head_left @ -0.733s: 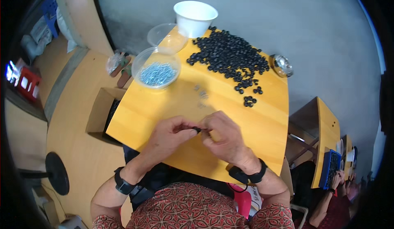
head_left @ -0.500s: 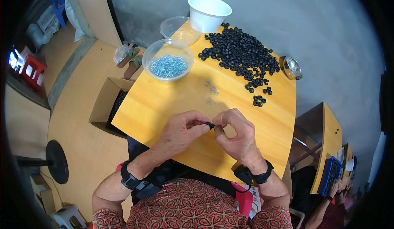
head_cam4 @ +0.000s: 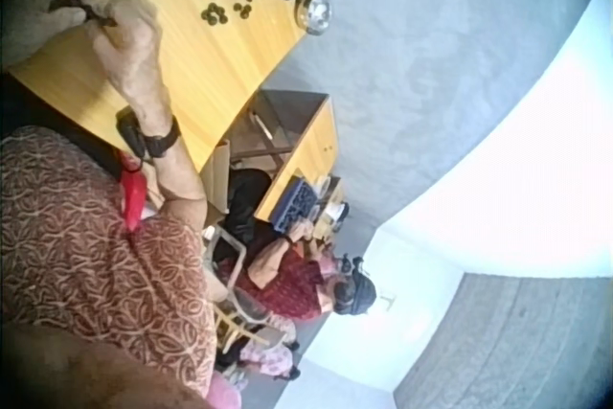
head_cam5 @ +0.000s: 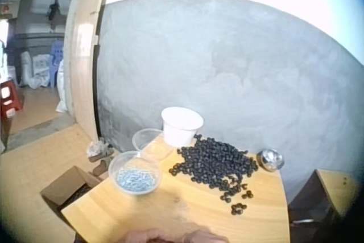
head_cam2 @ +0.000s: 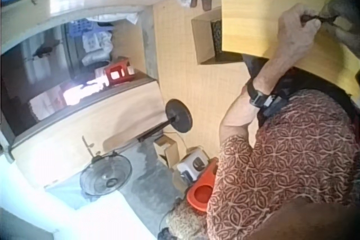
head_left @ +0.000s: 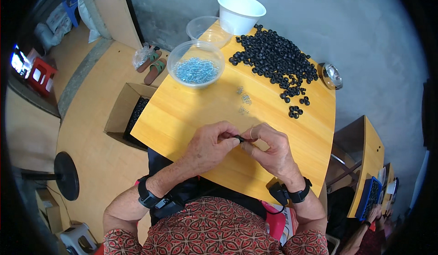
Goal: Assembling small black plastic components by manually attaching metal clips.
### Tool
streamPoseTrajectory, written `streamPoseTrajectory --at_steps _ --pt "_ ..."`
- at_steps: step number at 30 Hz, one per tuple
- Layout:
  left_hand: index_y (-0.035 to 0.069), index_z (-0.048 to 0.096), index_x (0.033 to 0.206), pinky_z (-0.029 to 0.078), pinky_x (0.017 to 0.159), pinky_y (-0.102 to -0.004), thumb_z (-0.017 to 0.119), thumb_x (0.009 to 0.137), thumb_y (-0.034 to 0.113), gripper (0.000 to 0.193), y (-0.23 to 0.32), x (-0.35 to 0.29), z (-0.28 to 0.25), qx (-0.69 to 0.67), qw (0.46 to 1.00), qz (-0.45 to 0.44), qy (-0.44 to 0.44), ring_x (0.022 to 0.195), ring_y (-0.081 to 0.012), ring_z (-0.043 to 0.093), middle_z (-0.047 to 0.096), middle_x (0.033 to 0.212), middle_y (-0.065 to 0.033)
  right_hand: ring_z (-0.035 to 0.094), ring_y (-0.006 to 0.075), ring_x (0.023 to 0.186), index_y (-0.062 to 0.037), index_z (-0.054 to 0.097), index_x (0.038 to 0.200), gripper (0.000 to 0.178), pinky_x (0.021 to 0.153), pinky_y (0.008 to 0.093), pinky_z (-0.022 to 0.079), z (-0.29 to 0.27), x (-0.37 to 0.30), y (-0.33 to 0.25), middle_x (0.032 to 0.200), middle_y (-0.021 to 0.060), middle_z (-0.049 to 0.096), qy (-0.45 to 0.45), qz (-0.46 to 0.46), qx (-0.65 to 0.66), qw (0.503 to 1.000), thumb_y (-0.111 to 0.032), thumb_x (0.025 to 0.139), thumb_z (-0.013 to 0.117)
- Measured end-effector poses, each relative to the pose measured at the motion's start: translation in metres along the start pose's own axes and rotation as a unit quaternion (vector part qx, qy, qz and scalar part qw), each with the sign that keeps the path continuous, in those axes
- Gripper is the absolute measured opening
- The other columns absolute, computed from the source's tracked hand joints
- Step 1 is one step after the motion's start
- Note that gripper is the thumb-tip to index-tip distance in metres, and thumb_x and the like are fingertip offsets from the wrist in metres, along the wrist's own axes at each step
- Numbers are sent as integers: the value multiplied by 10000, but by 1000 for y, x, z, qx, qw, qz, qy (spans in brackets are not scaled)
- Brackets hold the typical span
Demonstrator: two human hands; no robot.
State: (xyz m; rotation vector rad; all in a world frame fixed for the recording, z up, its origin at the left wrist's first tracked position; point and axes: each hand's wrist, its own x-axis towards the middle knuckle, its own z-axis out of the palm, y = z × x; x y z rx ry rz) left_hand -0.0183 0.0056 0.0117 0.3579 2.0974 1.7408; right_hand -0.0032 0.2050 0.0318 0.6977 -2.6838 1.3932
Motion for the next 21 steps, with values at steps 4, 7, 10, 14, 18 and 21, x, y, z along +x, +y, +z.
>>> streamPoseTrajectory --at_steps 4,7,10,14,18,21 --pt "-20 620 1034 494 814 -246 620 895 56 158 0 2 0 -11 1000 2 -16 884 -82 591 638 929 -24 660 239 798 14 596 892 184 729 330 535 -1 1 0 900 131 652 -4 2 29 1000 34 758 719" --pt "-19 624 1043 489 820 -242 621 895 58 167 0 3 -2 -33 999 -5 -38 888 -81 588 634 939 -24 653 234 782 13 591 879 183 718 326 534 -2 1 -1 872 123 646 -9 12 46 999 43 748 715" --pt "-12 630 1065 482 830 -236 626 897 67 185 4 0 -5 -97 992 -30 -75 897 -78 585 634 953 -26 641 236 769 -3 590 855 194 699 326 526 -2 -3 -3 842 107 638 3 6 45 999 44 719 720" --pt "0 635 1093 475 833 -231 636 904 84 207 1 -5 -8 -279 947 -76 -140 907 -77 584 640 965 -29 631 251 764 -29 598 832 212 681 334 518 -5 -4 -17 817 89 632 20 -80 1 997 33 678 732" --pt "-4 632 1088 477 832 -232 635 911 90 200 0 -11 -8 -277 945 -78 -153 915 -76 586 644 972 -31 629 247 759 -31 600 841 209 672 330 516 -2 -6 -18 811 89 618 -1 -107 -41 993 32 687 727" --pt "-10 626 1087 479 840 -234 627 914 84 197 11 -14 -8 -72 992 -24 -98 919 -74 589 646 979 -32 625 233 752 -27 590 846 198 670 319 513 2 -9 -14 814 95 602 14 -9 56 998 33 706 716"
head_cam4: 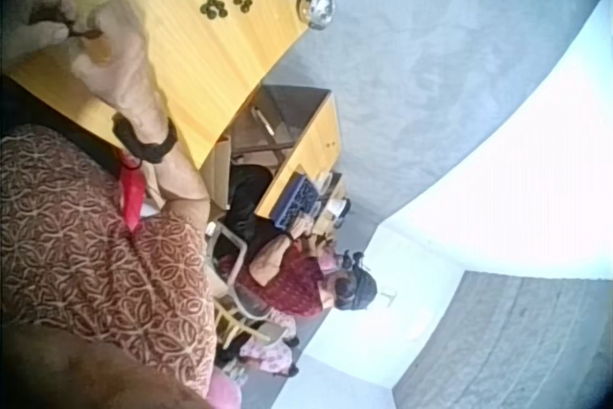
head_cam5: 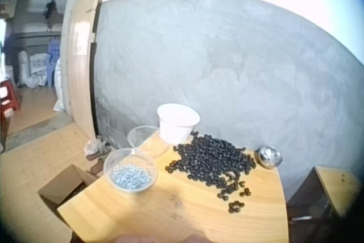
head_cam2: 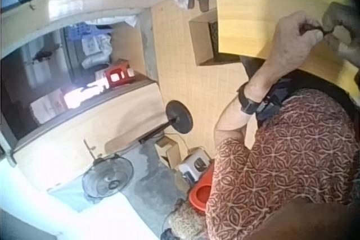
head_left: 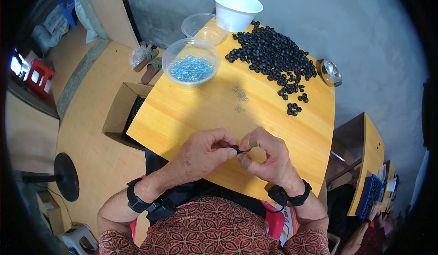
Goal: Assembling small black plastic components by manually attaching metal clips.
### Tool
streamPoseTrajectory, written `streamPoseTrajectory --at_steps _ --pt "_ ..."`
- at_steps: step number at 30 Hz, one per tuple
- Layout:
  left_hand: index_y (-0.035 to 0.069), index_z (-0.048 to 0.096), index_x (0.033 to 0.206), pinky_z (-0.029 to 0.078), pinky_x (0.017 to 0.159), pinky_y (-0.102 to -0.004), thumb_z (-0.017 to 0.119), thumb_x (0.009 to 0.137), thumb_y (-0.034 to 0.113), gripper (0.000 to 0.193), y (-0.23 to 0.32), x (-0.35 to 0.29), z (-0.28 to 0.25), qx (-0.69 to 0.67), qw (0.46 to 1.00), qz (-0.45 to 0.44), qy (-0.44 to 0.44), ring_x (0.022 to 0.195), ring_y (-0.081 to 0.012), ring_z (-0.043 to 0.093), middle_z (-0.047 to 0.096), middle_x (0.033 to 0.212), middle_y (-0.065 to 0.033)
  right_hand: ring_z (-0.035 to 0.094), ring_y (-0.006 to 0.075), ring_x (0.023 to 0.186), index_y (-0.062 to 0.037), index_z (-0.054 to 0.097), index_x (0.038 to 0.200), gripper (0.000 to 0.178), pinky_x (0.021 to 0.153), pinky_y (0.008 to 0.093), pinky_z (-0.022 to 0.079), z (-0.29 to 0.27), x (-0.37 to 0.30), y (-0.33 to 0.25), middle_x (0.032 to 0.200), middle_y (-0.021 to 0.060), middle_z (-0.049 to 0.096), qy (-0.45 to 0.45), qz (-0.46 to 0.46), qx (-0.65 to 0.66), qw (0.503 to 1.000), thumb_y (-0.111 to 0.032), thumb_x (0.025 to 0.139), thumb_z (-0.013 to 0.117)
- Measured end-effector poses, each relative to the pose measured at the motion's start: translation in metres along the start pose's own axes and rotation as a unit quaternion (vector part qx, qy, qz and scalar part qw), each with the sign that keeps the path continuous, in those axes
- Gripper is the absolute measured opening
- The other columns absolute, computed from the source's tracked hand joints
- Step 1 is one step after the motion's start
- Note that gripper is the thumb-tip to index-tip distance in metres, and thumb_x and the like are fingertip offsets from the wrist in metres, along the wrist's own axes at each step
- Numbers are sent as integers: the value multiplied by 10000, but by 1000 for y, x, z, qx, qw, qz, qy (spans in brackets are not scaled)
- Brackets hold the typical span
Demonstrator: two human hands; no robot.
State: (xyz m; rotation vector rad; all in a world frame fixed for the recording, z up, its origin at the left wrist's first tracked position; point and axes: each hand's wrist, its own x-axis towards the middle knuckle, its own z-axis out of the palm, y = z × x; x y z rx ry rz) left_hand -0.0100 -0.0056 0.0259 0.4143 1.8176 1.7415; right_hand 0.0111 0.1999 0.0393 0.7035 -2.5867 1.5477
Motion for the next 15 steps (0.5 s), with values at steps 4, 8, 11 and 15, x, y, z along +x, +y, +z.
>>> streamPoseTrajectory --at_steps 4,8,11,15 --pt "-12 619 1087 484 841 -240 615 918 78 191 -4 -1 0 6 1000 8 15 903 -78 599 644 974 -28 625 216 753 -22 581 847 187 668 310 511 4 2 4 835 102 599 -20 41 34 998 39 722 706" --pt "0 624 1088 503 853 -258 632 915 106 203 -10 -3 -7 -199 977 -71 -15 908 -123 639 648 985 -35 623 248 754 -20 577 834 192 670 330 505 -2 5 -11 816 101 603 -1 -49 -46 998 64 705 693" --pt "6 633 1083 512 862 -273 655 911 140 220 -18 -6 -24 -290 951 -108 18 919 -153 657 654 992 -46 609 270 757 -20 566 817 203 671 346 493 -16 8 -14 799 103 599 1 -108 -95 990 80 683 680" --pt "2 641 1068 511 864 -277 667 909 155 222 -20 -7 -24 -208 975 -66 34 908 -155 658 657 968 -48 577 282 743 -18 544 799 182 662 358 473 -30 14 21 777 108 578 74 -50 -183 979 75 694 660"
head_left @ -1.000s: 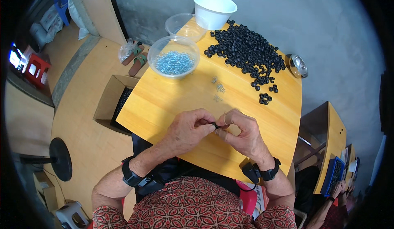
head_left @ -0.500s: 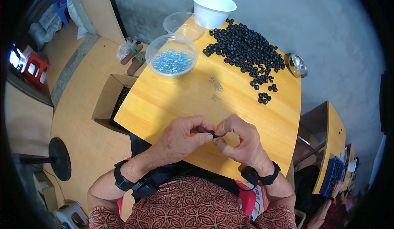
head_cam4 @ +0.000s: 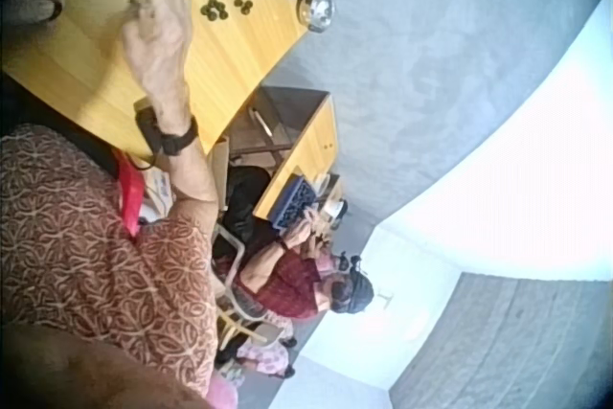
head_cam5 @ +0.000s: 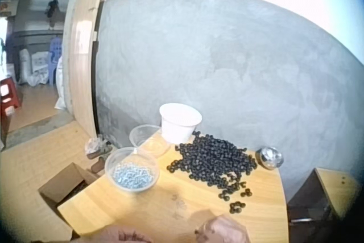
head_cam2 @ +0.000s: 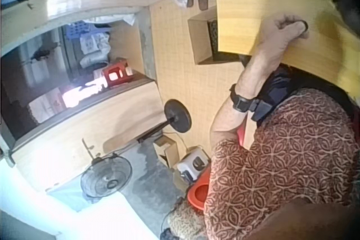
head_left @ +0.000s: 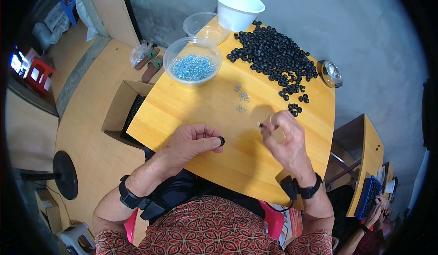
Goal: Assembling small black plastic components by manually attaching metal clips.
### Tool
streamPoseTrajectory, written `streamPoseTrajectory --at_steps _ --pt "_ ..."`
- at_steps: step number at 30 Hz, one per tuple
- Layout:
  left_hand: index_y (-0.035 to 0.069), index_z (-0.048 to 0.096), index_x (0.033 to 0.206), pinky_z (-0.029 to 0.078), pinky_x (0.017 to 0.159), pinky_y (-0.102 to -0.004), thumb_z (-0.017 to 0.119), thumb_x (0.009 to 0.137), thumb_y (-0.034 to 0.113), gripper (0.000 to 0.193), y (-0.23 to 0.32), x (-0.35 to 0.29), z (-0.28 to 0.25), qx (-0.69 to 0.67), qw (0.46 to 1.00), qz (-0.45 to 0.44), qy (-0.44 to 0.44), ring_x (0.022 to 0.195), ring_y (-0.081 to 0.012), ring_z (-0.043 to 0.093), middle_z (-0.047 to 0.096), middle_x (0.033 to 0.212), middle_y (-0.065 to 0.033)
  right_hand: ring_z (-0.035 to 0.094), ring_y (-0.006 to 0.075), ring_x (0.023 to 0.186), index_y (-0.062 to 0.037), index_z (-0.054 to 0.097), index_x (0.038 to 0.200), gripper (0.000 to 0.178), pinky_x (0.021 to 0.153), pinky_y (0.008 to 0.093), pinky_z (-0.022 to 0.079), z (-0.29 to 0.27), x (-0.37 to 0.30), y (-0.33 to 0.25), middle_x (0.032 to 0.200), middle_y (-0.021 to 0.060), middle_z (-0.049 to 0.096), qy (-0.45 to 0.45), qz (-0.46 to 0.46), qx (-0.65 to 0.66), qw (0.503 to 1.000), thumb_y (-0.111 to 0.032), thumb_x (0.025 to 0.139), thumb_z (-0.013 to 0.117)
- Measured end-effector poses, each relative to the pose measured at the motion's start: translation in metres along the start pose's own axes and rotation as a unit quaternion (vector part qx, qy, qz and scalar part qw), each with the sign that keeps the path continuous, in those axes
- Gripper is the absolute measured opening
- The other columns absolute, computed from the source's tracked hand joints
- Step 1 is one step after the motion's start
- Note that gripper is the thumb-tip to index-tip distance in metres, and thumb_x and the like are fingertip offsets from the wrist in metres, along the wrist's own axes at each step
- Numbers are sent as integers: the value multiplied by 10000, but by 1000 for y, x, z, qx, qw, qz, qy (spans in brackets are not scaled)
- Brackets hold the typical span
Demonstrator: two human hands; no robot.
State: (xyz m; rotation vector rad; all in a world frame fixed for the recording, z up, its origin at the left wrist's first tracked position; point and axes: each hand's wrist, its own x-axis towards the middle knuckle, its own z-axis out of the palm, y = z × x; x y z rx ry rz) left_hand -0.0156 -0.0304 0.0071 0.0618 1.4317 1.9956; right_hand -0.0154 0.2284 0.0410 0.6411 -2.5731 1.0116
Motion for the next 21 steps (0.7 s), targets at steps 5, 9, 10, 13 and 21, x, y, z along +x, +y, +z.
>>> streamPoseTrajectory --at_steps 5,9,10,13,21 --pt "-12 650 1081 507 867 -275 660 906 134 228 1 -2 8 25 998 40 38 898 -148 655 669 974 -57 552 291 715 -8 539 817 124 658 356 471 8 0 40 742 110 539 -23 100 -23 994 29 760 643" --pt "-15 650 1095 506 865 -270 656 904 122 235 -3 -1 6 36 997 53 40 901 -142 652 670 996 -64 563 277 746 -5 586 884 122 680 360 477 16 -1 48 806 120 582 5 151 7 988 20 777 639" --pt "-16 650 1093 506 868 -268 654 903 115 231 -3 -1 5 30 997 58 40 907 -139 650 670 996 -65 568 270 759 -3 609 912 134 687 362 479 16 0 49 833 125 598 24 182 42 982 19 782 637" --pt "-19 650 1089 505 873 -264 651 903 105 223 -3 0 6 16 997 63 43 920 -136 646 670 997 -64 577 285 783 -5 645 958 167 696 377 483 17 7 43 880 137 621 36 75 -60 995 5 791 645" --pt "-23 646 1089 509 876 -263 648 907 94 217 -14 5 2 -21 995 91 46 934 -144 646 669 1004 -63 572 327 842 -9 627 873 108 739 404 482 44 29 31 861 129 603 -32 20 -101 994 -28 773 662"
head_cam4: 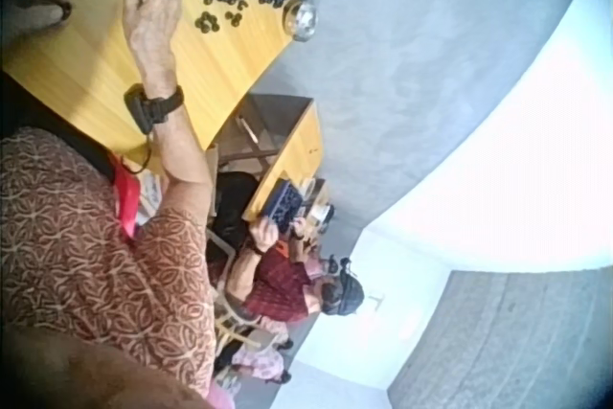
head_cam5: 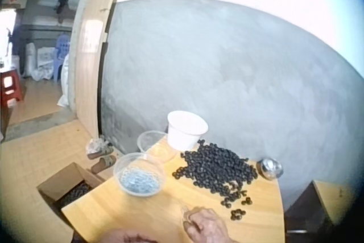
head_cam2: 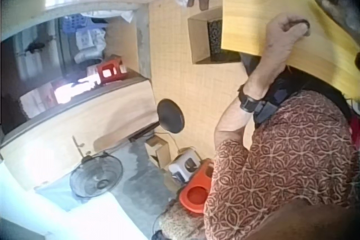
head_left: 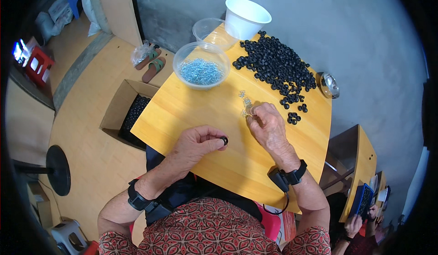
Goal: Assembling small black plastic components by manually attaching metal clips.
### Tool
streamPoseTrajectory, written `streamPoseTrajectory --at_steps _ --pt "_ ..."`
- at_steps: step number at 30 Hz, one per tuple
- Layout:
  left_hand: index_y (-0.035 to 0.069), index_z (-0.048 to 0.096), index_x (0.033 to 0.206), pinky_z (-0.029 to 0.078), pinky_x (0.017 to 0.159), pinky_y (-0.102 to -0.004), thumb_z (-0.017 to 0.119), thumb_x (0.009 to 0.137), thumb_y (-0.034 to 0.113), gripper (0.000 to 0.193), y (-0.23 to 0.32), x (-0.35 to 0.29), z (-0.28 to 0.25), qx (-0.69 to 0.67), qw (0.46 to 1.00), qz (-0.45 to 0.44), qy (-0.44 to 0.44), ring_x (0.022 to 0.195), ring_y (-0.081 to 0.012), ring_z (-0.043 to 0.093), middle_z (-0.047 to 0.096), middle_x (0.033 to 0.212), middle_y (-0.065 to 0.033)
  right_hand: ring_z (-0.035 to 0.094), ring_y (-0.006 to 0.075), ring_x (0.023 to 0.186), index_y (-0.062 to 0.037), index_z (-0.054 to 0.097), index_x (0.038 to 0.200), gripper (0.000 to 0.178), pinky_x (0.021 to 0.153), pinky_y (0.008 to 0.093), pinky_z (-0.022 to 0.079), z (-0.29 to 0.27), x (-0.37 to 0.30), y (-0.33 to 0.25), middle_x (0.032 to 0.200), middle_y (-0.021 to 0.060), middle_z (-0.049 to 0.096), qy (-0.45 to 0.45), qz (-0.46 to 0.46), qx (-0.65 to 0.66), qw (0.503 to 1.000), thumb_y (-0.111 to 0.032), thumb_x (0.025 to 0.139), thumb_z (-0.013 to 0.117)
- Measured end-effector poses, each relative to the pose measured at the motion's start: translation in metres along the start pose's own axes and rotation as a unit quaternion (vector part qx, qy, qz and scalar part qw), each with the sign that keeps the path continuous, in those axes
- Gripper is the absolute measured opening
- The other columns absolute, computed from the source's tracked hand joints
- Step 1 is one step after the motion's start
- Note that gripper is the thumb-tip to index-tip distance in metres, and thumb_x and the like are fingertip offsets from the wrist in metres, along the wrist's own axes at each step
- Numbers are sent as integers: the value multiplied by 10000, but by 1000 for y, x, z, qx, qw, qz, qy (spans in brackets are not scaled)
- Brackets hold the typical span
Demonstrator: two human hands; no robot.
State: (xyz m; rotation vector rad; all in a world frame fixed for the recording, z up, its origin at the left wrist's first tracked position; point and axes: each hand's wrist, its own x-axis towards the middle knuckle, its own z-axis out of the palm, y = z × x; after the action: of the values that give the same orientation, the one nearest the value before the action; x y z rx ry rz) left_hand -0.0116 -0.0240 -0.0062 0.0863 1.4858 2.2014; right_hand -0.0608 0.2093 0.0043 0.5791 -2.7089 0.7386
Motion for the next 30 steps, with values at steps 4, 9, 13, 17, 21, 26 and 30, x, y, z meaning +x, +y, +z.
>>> streamPoseTrajectory --at_steps 4,9,13,17,21,26,30 --pt "-28 640 1096 508 883 -269 642 908 86 220 0 -1 0 6 1000 -5 2 934 -147 646 669 1008 -67 571 326 824 -22 605 844 106 724 413 485 6 -1 4 820 129 575 2 -19 -28 999 -2 752 653" --pt "-31 634 1104 506 888 -270 637 910 78 223 -4 -3 -3 -8 1000 -5 5 943 -148 644 666 1016 -72 584 304 722 -16 569 790 86 654 361 490 0 -3 -10 771 130 581 43 47 55 996 33 751 627" --pt "-21 628 1130 502 899 -264 628 913 61 232 -6 -1 1 -31 999 19 3 965 -136 635 664 1027 -63 577 265 690 -15 580 799 89 640 335 480 -17 -9 -38 758 112 577 29 53 139 988 39 753 635" --pt "-8 625 1149 500 902 -256 623 914 49 242 -7 -1 0 -6 999 41 -3 978 -123 630 663 1043 -53 582 248 702 -7 587 809 139 663 337 481 -31 -8 -75 756 89 586 -25 -12 148 989 81 727 656" --pt "-6 630 1140 501 890 -249 633 910 52 237 -7 -1 5 -30 999 31 1 970 -115 628 665 1046 -53 616 230 750 -6 579 798 156 688 318 490 -35 -10 -83 808 92 631 -43 -46 160 985 97 724 670" --pt "-19 642 1119 499 834 -227 647 896 55 235 -10 -2 3 -7 998 55 -3 927 -79 614 669 1007 -35 633 277 786 -3 596 816 136 708 343 500 -32 -13 -86 821 105 640 -64 -42 163 984 77 740 675" --pt "-23 641 1115 502 823 -228 654 891 55 238 -9 -3 3 8 997 71 -8 915 -78 618 672 997 -35 633 269 777 2 600 824 123 704 332 500 -30 -12 -86 826 109 643 -87 -35 171 981 74 754 672"
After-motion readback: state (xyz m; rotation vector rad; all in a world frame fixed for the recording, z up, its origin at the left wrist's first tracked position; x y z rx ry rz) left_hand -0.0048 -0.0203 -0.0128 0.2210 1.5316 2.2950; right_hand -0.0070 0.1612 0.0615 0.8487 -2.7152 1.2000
